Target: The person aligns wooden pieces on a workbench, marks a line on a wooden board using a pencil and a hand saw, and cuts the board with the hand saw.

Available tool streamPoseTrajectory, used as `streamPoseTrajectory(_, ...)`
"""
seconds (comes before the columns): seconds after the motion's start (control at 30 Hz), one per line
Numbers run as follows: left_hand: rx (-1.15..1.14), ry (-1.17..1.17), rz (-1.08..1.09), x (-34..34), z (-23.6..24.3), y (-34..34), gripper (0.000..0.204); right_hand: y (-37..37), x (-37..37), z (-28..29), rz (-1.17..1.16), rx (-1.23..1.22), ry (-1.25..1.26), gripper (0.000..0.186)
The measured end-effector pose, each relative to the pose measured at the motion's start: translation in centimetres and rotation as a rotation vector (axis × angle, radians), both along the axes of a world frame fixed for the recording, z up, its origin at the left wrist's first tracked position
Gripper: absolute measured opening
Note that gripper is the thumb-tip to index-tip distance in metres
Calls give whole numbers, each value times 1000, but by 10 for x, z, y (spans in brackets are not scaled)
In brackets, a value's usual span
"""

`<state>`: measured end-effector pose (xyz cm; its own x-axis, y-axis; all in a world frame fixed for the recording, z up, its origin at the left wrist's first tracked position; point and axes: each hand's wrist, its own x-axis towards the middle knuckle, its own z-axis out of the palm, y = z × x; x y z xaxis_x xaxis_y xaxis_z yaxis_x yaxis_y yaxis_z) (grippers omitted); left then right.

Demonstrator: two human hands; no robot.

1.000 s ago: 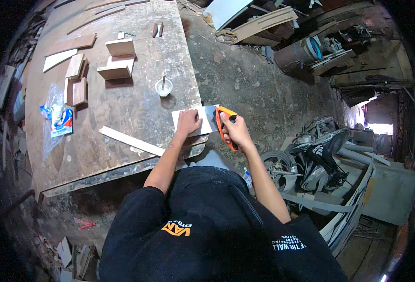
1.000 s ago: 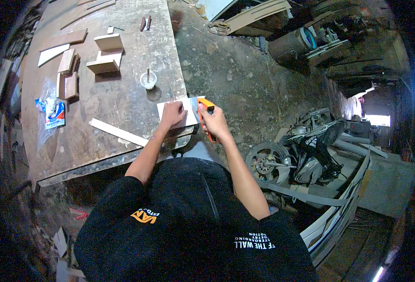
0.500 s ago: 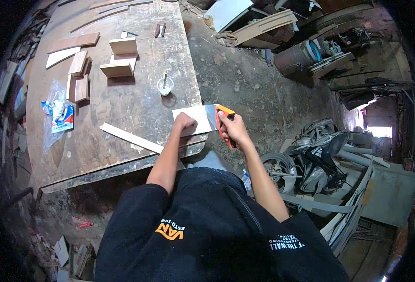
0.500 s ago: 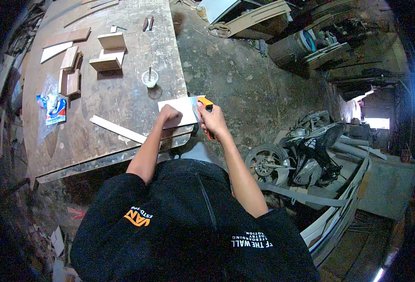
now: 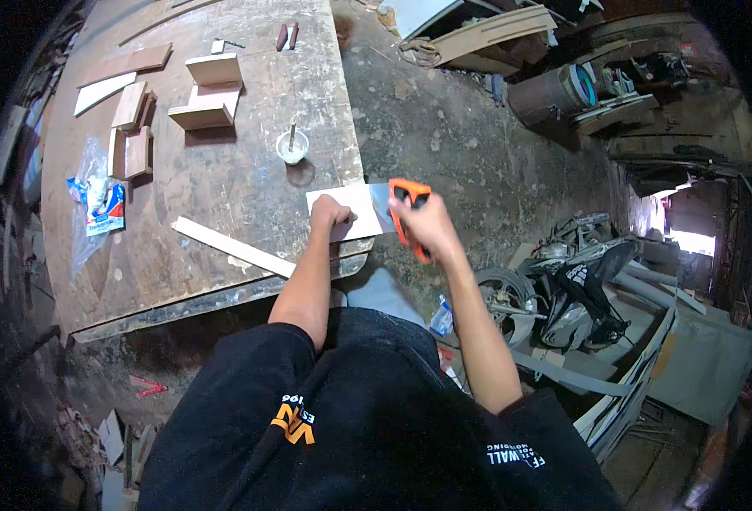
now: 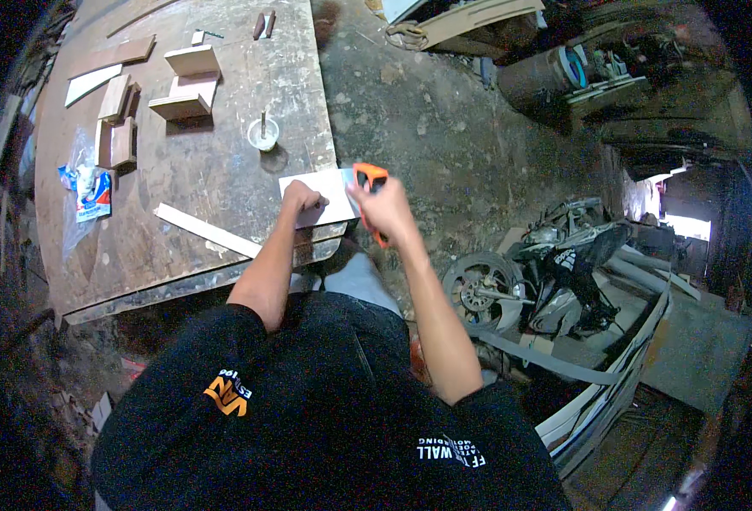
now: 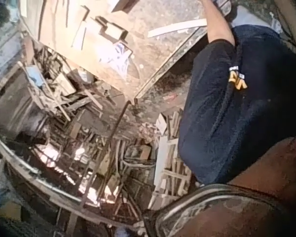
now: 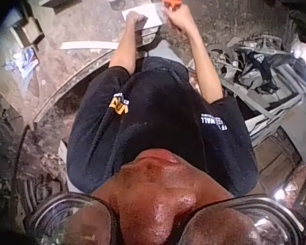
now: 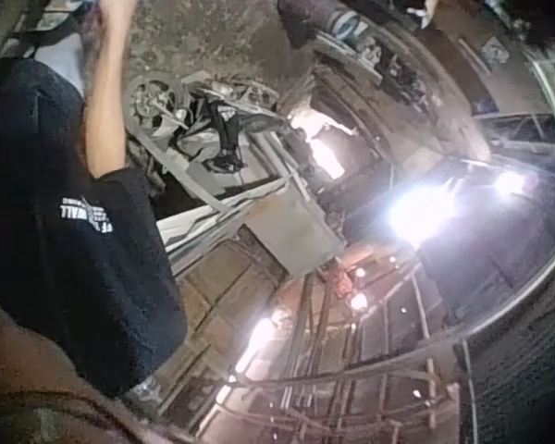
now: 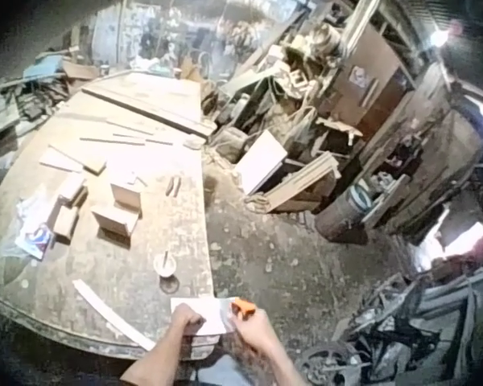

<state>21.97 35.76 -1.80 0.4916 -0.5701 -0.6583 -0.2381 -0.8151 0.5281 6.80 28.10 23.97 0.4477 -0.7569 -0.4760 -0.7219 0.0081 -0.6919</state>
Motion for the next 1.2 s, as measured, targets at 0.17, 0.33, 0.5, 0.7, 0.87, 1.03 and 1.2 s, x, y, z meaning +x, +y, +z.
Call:
streamPoseTrajectory(0.17,77,92,3,3,6,0,43,1,3,5,22,44,97,29)
streamPoseTrajectory(0.33,82,73,-6,6,2,-3,50,18,1,8,2,2,-39,31)
streamPoseTrajectory(0.5,87,79,-42,2,17,3,50,-3,-14,3,-24,56,-26,29)
streamPoseTrajectory(0.7,96,28,-47,0,0,-2,69,-17,21,23,53,151,73,27)
streamPoseTrajectory(0.87,83,45,-62,17,8,-22,61,-25,16,-63,-12,77,-25,30)
streamPoseTrajectory(1.03,81,24,17,6,4,8,42,0,15,-61,27,-6,-36,26)
streamPoseTrajectory(1.2,85,86,42,3,39,-9,40,-12,-6,-40,-59,103,43,25)
